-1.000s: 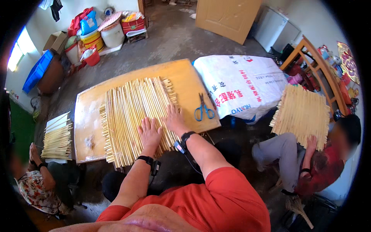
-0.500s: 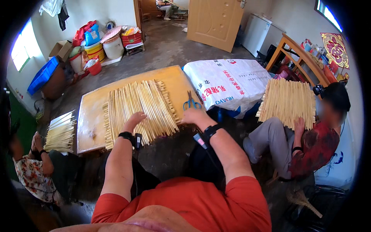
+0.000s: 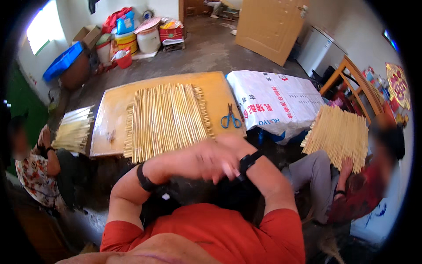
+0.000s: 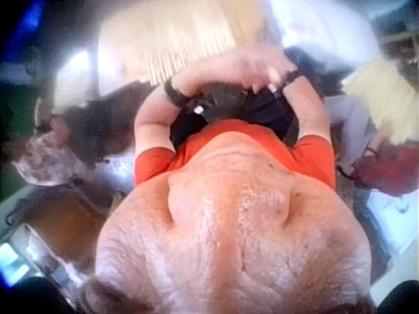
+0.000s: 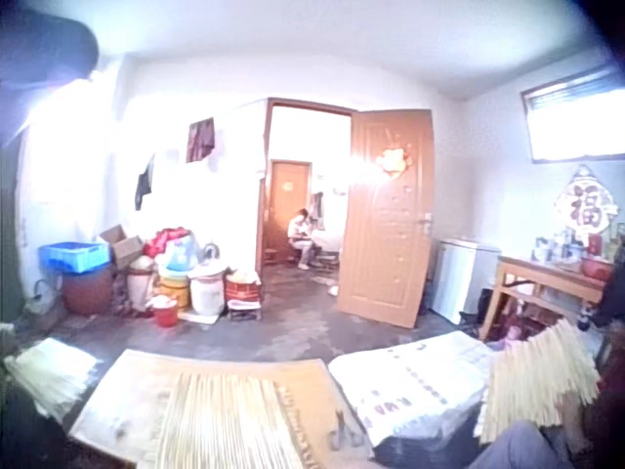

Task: Weaving and securing bamboo sticks together using thread to create a mat.

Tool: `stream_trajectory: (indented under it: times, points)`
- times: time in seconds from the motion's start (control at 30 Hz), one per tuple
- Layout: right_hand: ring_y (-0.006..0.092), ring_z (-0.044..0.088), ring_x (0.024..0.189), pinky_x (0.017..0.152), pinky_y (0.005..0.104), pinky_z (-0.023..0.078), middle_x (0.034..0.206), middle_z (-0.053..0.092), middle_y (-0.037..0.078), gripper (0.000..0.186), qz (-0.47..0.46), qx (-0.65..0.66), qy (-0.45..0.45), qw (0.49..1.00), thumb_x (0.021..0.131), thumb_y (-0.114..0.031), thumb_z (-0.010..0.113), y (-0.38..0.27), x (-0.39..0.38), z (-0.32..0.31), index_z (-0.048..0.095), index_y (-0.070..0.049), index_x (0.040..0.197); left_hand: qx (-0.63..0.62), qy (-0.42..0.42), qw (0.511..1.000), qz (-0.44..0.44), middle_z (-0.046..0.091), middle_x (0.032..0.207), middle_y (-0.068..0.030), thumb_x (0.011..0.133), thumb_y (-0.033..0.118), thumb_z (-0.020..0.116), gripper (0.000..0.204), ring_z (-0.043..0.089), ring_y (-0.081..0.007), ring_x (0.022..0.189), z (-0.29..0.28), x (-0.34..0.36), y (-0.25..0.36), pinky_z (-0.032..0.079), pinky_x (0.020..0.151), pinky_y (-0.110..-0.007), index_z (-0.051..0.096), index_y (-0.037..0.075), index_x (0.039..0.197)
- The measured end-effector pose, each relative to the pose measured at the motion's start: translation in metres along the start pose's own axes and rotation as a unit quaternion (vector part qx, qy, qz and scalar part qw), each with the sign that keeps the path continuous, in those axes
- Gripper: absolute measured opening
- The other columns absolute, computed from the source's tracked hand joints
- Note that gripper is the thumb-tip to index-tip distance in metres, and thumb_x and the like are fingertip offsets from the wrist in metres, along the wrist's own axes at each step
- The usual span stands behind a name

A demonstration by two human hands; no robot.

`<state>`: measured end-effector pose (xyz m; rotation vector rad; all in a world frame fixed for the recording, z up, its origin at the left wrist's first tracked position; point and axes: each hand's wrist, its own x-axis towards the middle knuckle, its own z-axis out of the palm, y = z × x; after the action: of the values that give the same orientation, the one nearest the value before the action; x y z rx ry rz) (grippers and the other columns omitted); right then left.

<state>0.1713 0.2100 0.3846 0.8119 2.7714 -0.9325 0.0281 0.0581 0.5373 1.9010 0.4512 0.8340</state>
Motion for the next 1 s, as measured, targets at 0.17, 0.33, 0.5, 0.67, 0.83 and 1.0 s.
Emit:
stream_trajectory:
  times: [0.17,0.33,0.5,0.67,0.83,1.0]
  points:
    - [0.0350,0.064,0.107,0.088,0.0434,0.051,0.118,0.067,0.020,0.032,-0.237,-0.018,-0.057,0.970,0.091,-0.024,0.063,-0.123,0.050,0.047,0.066,-0.014,0.121,-0.133,-0.226,0.935,0.238,0.068,0.092,-0.0116,0.096,0.012,0.057,0.018,0.061,-0.0193,0.093,0.050,0.052,0.076,0.050,0.081,-0.032,0.063,-0.002,0.105]
    - [0.0330,0.065,0.102,0.086,0.0429,0.052,0.116,0.068,0.016,0.038,-0.311,0.100,0.032,0.945,0.090,-0.018,0.064,-0.165,0.059,0.074,0.060,-0.011,0.127,-0.127,-0.183,0.938,0.266,0.068,0.092,-0.0121,0.095,0.015,0.057,0.020,0.061,-0.0204,0.094,0.065,0.094,0.070,0.050,0.081,-0.033,0.063,-0.002,0.104]
    - [0.0289,0.067,0.095,0.085,0.0413,0.052,0.114,0.069,0.011,0.041,-0.453,0.027,0.208,0.867,0.090,-0.007,0.066,-0.157,0.067,0.048,0.061,-0.012,0.130,-0.153,-0.106,0.952,0.243,0.068,0.092,-0.0127,0.094,0.017,0.058,0.022,0.061,-0.0216,0.094,0.076,0.120,0.044,0.049,0.081,-0.034,0.063,-0.002,0.104]
    - [0.0244,0.065,0.078,0.065,0.0325,0.050,0.092,0.069,0.009,0.028,-0.463,0.048,0.306,0.830,0.093,-0.007,0.065,-0.137,0.053,0.022,0.065,-0.009,0.120,-0.177,-0.067,0.953,0.235,0.068,0.092,-0.0132,0.094,0.020,0.059,0.024,0.061,-0.0227,0.095,0.074,0.138,0.030,0.049,0.082,-0.035,0.063,-0.002,0.104]
    - [0.0215,0.064,0.069,0.059,0.0303,0.048,0.080,0.066,0.009,0.020,-0.477,0.095,0.262,0.833,0.093,-0.004,0.065,-0.130,0.044,0.030,0.066,-0.006,0.114,-0.187,-0.067,0.950,0.240,0.068,0.092,-0.0138,0.093,0.022,0.059,0.026,0.062,-0.0238,0.096,0.072,0.146,0.029,0.049,0.082,-0.036,0.064,-0.002,0.103]
    - [0.0206,0.065,0.070,0.061,0.0291,0.050,0.076,0.064,0.009,0.016,-0.445,0.148,0.203,0.860,0.092,-0.006,0.067,-0.133,0.039,0.048,0.068,-0.008,0.108,-0.186,-0.066,0.948,0.250,0.068,0.092,-0.0143,0.092,0.025,0.060,0.029,0.062,-0.0249,0.096,0.073,0.153,0.029,0.049,0.082,-0.037,0.064,-0.001,0.103]
